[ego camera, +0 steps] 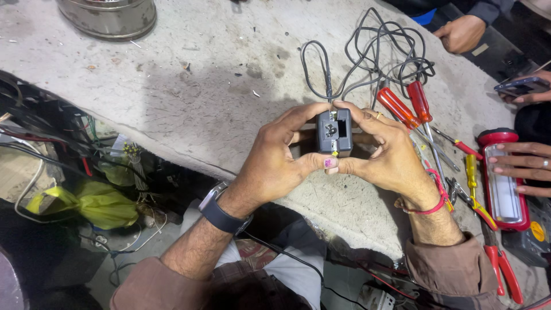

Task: The person disassembles a black power adapter, uses a soldering iron on a green circuit board, reassembles the adapter, and then uses a screwdriver to adjust the power cord entry.

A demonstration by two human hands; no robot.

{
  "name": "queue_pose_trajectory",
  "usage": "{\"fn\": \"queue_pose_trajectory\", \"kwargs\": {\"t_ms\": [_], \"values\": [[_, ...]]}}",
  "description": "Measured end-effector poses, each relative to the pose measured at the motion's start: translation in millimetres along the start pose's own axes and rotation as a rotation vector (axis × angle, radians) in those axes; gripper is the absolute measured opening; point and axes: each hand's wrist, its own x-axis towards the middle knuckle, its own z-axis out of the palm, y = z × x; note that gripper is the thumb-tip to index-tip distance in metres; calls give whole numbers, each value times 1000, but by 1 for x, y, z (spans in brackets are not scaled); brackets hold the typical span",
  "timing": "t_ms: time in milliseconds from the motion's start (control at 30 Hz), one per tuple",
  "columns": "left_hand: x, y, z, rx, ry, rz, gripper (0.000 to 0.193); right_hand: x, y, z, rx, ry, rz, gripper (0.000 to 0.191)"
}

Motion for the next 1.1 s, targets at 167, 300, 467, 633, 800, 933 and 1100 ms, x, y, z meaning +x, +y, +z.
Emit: {"fn": "queue_pose_trajectory", "kwargs": {"t_ms": [167,300,467,633,800,933,1100], "values": [[0,1,-2,-26,-16,-6,75,0,4,0,-72,-7,-89,95],[-2,0,-2,-63,-35,11,75,0,8,-5,-136,-58,-116,94],[-4,-2,-2,-137,-56,22,74,0,8,-4,-143,-71,-173,97],[-3,-3,-3,-103,-61,31,74,-1,5,-3,-151,-30,-274,94],[-5,-3,-2,-53,-42,29,75,-2,5,-1,-165,-31,-214,93],[-4,-1,0,-61,-34,30,77,-2,5,2,-158,22,-188,92],[-3,-2,-1,-47,-44,20,76,-3,4,0,-131,-4,-126,92]]}}
